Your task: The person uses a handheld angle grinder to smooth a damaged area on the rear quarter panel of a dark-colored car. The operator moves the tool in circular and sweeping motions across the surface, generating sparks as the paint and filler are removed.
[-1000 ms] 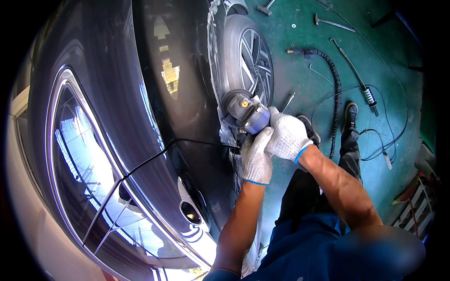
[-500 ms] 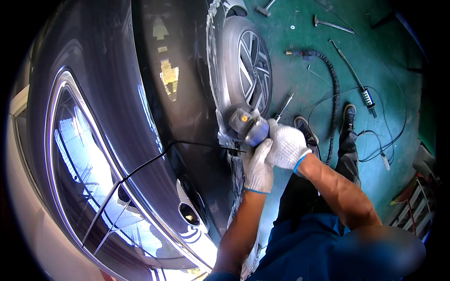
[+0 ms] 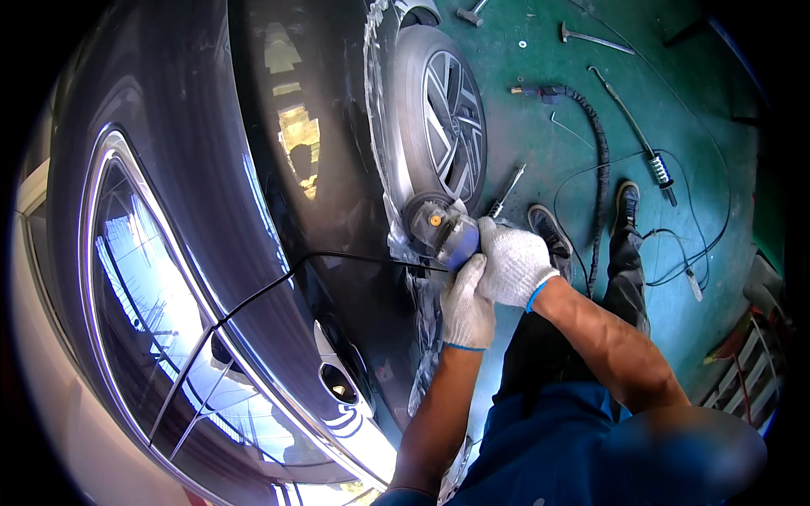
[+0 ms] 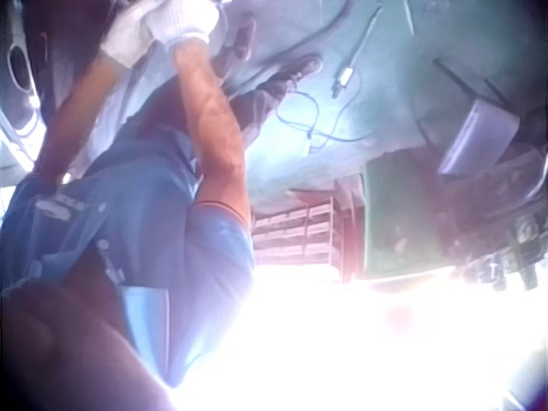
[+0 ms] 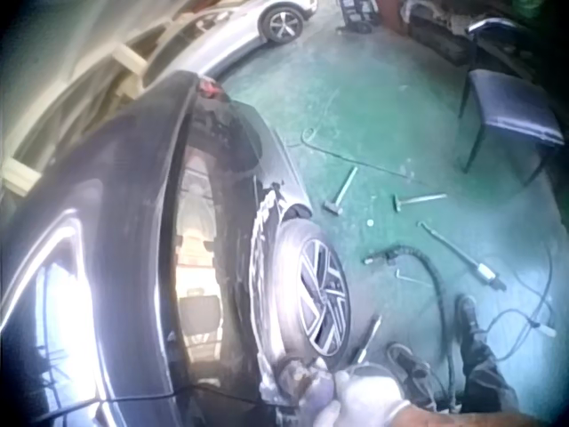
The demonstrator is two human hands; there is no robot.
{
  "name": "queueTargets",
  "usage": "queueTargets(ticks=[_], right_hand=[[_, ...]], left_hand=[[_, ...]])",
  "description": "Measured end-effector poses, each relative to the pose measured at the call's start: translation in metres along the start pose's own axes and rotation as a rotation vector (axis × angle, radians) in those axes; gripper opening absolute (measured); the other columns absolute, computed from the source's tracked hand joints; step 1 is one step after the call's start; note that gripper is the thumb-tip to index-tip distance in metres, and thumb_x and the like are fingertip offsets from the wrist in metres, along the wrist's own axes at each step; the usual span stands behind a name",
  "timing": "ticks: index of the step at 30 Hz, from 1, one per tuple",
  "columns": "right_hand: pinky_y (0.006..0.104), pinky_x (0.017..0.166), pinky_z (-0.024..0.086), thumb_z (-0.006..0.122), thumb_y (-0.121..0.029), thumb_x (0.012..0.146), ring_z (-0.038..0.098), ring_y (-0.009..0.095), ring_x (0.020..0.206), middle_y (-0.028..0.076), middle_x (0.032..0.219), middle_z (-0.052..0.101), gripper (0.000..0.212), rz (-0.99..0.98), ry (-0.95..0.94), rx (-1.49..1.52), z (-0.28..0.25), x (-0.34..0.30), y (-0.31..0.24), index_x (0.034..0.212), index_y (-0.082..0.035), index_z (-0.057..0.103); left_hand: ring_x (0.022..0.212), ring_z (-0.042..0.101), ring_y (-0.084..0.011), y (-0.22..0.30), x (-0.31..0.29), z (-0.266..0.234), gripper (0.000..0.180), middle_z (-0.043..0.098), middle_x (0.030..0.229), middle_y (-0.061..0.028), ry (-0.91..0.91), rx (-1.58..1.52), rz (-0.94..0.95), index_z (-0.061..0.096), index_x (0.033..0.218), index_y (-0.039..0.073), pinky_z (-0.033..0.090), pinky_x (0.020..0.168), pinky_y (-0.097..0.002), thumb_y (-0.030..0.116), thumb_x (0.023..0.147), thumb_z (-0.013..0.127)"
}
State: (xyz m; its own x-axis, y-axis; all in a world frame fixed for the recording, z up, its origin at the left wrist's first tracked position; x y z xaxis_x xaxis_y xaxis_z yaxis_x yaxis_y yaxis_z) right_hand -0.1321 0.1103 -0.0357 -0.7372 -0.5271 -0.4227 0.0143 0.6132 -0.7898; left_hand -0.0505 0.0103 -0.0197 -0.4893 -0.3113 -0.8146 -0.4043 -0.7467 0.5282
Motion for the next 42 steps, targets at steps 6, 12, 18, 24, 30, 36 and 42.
queueTargets(ticks=[6, 12, 18, 24, 30, 36, 42], right_hand=[[0.0506, 0.075, 0.059, 0.069, -0.025, 0.079, 0.073, 0.044, 0.086, 0.024, 0.09, 0.072, 0.041, 0.016, 0.065, -0.034, -0.013, 0.009, -0.01, 0.108, 0.003, 0.058], [0.0525, 0.075, 0.057, 0.068, -0.025, 0.077, 0.071, 0.045, 0.082, 0.027, 0.084, 0.07, 0.039, -0.008, 0.02, 0.015, 0.014, -0.005, 0.009, 0.103, 0.003, 0.057], [0.0533, 0.073, 0.056, 0.068, -0.026, 0.077, 0.07, 0.046, 0.079, 0.025, 0.081, 0.069, 0.04, -0.033, 0.109, 0.026, 0.012, -0.001, 0.006, 0.102, 0.003, 0.056], [0.0523, 0.075, 0.058, 0.067, -0.026, 0.079, 0.072, 0.046, 0.086, 0.027, 0.089, 0.071, 0.043, 0.045, -0.06, 0.047, 0.008, -0.008, 0.0, 0.108, 0.004, 0.056], [0.053, 0.075, 0.058, 0.067, -0.027, 0.081, 0.072, 0.045, 0.085, 0.028, 0.086, 0.071, 0.044, 0.07, -0.097, 0.065, 0.013, -0.007, 0.006, 0.109, 0.005, 0.055], [0.0539, 0.074, 0.058, 0.066, -0.027, 0.083, 0.072, 0.047, 0.082, 0.028, 0.082, 0.071, 0.043, 0.096, -0.049, 0.074, -0.008, 0.013, -0.001, 0.109, 0.005, 0.056], [0.0537, 0.074, 0.058, 0.067, -0.027, 0.08, 0.072, 0.046, 0.083, 0.027, 0.081, 0.07, 0.037, 0.046, 0.027, 0.056, -0.018, 0.031, 0.001, 0.102, 0.003, 0.06]], left_hand=[[0.122, 0.062, -0.0226, 0.012, 0.016, 0.004, 0.046, 0.064, 0.134, -0.0107, -0.074, -0.004, 0.013, 0.058, 0.14, 0.001, 0.05, 0.107, -0.0366, 0.005, 0.096, 0.069], [0.13, 0.059, -0.024, -0.007, -0.009, 0.007, 0.043, 0.062, 0.138, -0.0117, 0.063, 0.105, 0.066, 0.055, 0.143, 0.0, 0.045, 0.113, -0.0388, 0.01, 0.101, 0.059], [0.122, 0.063, -0.0225, 0.005, -0.003, 0.004, 0.05, 0.065, 0.132, -0.0109, 0.028, 0.035, 0.014, 0.057, 0.14, 0.0, 0.051, 0.103, -0.036, 0.006, 0.093, 0.074], [0.121, 0.063, -0.0226, -0.005, -0.008, -0.008, 0.05, 0.064, 0.132, -0.0102, 0.066, 0.024, -0.005, 0.057, 0.14, -0.001, 0.051, 0.104, -0.0361, 0.007, 0.093, 0.073], [0.12, 0.063, -0.0218, -0.005, -0.008, -0.007, 0.049, 0.064, 0.132, -0.0089, 0.079, 0.085, 0.002, 0.059, 0.139, 0.001, 0.051, 0.103, -0.0362, 0.009, 0.093, 0.073], [0.119, 0.063, -0.0221, 0.012, 0.007, 0.018, 0.052, 0.064, 0.132, -0.0088, 0.051, 0.124, 0.014, 0.058, 0.14, 0.001, 0.052, 0.1, -0.0359, 0.013, 0.092, 0.076], [0.12, 0.065, -0.0245, 0.024, 0.022, 0.034, 0.04, 0.067, 0.129, -0.0117, -0.058, 0.175, 0.008, 0.059, 0.137, 0.0, 0.05, 0.106, -0.0411, 0.016, 0.101, 0.063]])
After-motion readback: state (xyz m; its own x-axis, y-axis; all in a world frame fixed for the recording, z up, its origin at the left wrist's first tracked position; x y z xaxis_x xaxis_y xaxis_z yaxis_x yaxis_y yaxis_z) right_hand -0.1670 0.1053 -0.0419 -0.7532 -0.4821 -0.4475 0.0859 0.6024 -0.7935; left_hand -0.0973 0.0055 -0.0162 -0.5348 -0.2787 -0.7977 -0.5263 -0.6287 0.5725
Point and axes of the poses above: each hand's wrist, its own x-axis towards the middle knuckle, its own z-axis out of the palm, y = z × x, the point moved 1 cm from there along x, towards the middle knuckle
